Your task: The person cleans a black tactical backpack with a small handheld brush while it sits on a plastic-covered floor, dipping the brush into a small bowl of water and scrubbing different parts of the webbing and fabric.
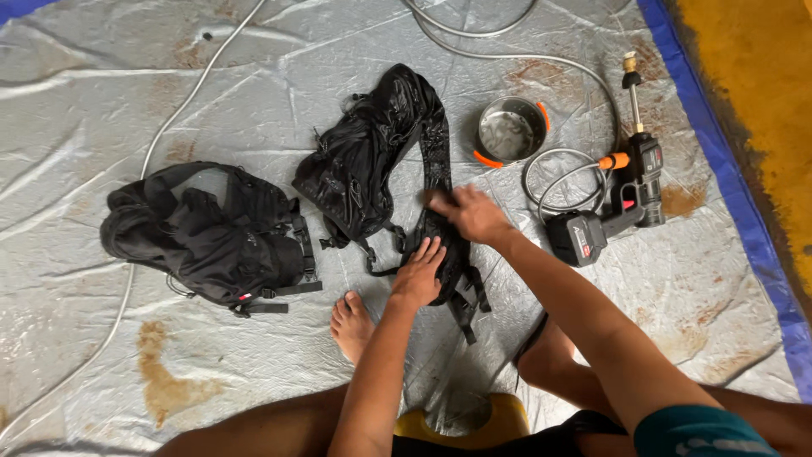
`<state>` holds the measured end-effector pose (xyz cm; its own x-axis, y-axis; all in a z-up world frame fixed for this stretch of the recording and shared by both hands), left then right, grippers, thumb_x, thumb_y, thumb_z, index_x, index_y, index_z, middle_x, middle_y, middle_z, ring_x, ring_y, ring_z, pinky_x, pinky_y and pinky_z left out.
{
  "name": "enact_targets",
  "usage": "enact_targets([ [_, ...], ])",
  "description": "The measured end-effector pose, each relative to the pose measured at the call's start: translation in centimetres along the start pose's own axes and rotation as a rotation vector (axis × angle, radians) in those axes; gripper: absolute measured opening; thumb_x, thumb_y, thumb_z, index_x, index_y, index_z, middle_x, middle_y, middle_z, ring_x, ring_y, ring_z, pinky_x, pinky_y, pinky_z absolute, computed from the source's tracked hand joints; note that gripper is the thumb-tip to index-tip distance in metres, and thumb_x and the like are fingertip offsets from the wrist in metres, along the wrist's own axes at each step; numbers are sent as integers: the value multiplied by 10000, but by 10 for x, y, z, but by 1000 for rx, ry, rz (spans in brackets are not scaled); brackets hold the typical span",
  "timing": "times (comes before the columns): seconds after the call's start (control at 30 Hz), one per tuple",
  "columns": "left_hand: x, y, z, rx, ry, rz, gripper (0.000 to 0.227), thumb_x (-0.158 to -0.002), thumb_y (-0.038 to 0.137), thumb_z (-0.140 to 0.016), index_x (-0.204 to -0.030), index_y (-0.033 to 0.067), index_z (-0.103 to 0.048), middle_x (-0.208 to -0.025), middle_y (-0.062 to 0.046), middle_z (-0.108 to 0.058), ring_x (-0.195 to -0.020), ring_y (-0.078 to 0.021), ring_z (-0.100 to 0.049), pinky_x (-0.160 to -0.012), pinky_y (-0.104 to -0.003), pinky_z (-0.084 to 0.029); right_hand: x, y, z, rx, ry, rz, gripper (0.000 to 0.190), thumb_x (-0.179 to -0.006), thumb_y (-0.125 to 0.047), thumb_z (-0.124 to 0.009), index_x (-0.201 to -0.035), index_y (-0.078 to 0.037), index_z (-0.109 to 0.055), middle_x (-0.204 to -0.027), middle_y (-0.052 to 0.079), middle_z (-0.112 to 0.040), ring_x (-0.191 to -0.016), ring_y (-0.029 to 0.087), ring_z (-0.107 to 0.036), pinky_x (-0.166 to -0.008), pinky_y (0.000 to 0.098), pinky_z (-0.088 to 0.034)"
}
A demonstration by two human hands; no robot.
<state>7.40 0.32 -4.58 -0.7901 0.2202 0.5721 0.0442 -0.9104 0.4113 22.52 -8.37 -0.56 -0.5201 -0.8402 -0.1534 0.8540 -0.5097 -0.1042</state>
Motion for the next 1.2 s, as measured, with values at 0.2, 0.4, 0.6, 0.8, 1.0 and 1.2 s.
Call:
enact_targets([
  [0.2, -1, -4, -9, -4, 7, -10, 797, -1024, 261, -554, -1766, 209, -266, -1888, 27, -24, -1738, -231, -8, -1395, -436, -247, -10, 16, -1, 46, 93, -94, 508, -1072, -462, -560, -1578, -486, -599, -1200, 145, -632, -1107, 444, -664, -827, 545, -610],
  [0.4, 9, -2, 10, 28, 32, -12, 772, -1043, 185, -533, -1772, 179, -279, -1884, 11, -29, -1735, -255, -23, -1383, -427, -276, -16, 58, -45, 26, 75, -347, 561, -1045, -499, -633, -1602, -514, -569, -1223, 111, -603, -1107, 413, -660, -826, 515, -612],
  [0.6, 7, 0, 0, 33, 4, -10, 803, -1023, 231, -559, -1770, 215, -262, -1884, 42, -16, -1735, -231, -6, -1391, -444, -258, -18, 38, -13, 10, 118, -143, 481, -1129, -496, -428, -1592, -574, -529, -1194, 118, -669, -1078, 397, -684, -890, 512, -601],
  [0.8, 11, -1, 6, 1, 8, -27, 781, -1036, 221, -538, -1769, 207, -268, -1883, 29, -32, -1734, -247, -16, -1385, -435, -282, -21, -16, -10, 23, 68, 135, 386, -983, -392, -661, -1340, -495, -765, -1253, 72, -680, -1100, 347, -644, -892, 492, -555],
  [1.0, 0, 0, -1, -29, -2, -7, 777, -1027, 268, -555, -1752, 222, -280, -1881, 56, -44, -1737, -226, -13, -1399, -442, -279, 3, -22, -24, -89, 226, 92, 407, -983, -433, -634, -1369, -486, -752, -990, 55, -613, -887, 337, -621, -740, 482, -537],
  [1.2, 7, 3, 5, 5, 10, -10, 779, -1039, 204, -553, -1768, 206, -276, -1884, 22, -48, -1736, -246, -33, -1382, -446, -283, 37, -9, 0, 14, 210, 9, 371, -1016, -409, -621, -1349, -437, -782, -1001, 53, -618, -859, 333, -622, -669, 485, -522],
])
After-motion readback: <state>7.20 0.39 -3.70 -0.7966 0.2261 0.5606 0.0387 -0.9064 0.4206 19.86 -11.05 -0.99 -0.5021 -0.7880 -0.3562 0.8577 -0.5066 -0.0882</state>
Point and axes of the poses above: each hand's wrist, its own x-axis away from the middle knuckle, its own z-axis out of the back of the hand, y = z × x, the point moved 8 cm from there along -x, towards the middle knuckle
